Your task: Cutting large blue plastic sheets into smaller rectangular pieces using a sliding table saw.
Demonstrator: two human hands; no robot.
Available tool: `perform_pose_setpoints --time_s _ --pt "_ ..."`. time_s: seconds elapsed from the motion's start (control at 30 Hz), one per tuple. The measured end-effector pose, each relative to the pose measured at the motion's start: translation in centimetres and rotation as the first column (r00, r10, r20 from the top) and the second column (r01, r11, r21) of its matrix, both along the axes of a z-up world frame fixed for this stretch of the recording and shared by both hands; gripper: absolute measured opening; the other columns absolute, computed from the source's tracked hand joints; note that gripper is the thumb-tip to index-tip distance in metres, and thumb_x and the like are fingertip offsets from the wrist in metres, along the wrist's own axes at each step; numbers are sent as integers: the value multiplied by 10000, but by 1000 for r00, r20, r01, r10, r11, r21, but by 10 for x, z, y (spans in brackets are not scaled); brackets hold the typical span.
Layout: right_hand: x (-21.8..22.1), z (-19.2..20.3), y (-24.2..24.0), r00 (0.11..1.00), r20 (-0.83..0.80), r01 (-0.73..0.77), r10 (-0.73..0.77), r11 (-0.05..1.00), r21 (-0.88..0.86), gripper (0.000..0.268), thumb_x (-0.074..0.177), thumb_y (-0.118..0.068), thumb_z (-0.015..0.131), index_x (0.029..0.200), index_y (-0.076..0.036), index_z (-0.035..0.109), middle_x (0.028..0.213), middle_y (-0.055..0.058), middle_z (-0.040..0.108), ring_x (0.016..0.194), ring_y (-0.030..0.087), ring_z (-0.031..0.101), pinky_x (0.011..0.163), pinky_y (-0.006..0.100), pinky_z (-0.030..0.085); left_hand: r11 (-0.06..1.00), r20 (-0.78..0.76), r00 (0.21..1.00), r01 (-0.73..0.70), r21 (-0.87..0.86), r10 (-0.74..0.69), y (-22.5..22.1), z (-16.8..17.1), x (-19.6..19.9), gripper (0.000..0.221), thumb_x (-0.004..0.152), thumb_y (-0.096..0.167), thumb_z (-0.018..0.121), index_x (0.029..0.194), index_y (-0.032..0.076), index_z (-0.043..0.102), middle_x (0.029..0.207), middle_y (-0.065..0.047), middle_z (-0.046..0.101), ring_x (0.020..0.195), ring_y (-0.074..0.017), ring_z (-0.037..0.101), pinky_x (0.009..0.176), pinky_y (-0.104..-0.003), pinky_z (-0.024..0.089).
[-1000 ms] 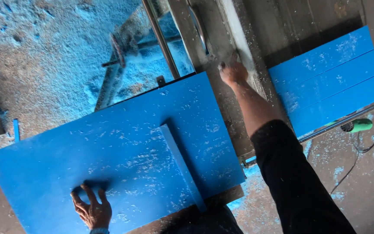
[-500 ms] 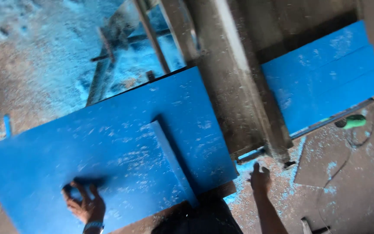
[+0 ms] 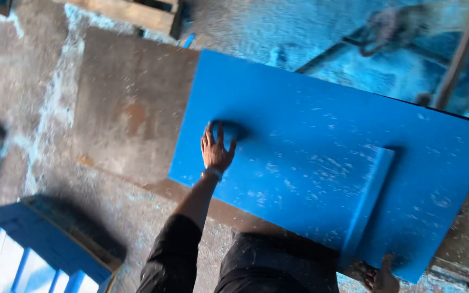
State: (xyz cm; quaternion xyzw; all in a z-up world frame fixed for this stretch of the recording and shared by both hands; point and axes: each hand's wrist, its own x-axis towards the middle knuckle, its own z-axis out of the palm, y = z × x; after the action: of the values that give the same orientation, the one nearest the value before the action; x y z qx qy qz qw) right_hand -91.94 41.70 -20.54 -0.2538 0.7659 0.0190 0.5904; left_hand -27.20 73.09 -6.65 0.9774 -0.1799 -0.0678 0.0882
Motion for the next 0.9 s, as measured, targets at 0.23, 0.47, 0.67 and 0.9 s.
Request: perform_pose_setpoints --time_s 0.23,0.47,0.67,0.9 --pt "45 47 11 996 -81 37 -48 992 -122 819 1183 -777 481 1001 15 584 818 178 653 624 287 632 681 522 655 908 24 930 -351 -227 366 74 -55 103 930 749 647 835 1444 120 512 1390 -215 476 1173 -446 544 997 -512 483" --pt "10 12 15 992 -73 88 -99 987 -133 675 1119 -628 536 709 -96 470 565 65 385 489 199 399 435 421 380 901 -46 928 -371 -227 370 77 -40 117 846 761 628 880 1303 14 666 1200 -261 560 1054 -470 572 914 -549 485" --pt "89 92 36 928 -18 364 -371 918 -155 728 1001 -634 566 1235 56 555 1121 239 668 936 393 710 710 474 655 848 -207 891 -449 -282 403 118 -125 148 1023 692 746 952 1391 128 533 1315 -163 649 1234 -361 603 1082 -424 470" --pt "131 127 46 929 -129 313 -347 923 -226 730 1009 -584 636 1122 136 607 884 286 686 632 370 710 529 413 647 951 -101 969 -243 -191 227 100 -42 127 774 869 658 840 1305 28 729 1114 -241 586 931 -432 597 772 -525 489"
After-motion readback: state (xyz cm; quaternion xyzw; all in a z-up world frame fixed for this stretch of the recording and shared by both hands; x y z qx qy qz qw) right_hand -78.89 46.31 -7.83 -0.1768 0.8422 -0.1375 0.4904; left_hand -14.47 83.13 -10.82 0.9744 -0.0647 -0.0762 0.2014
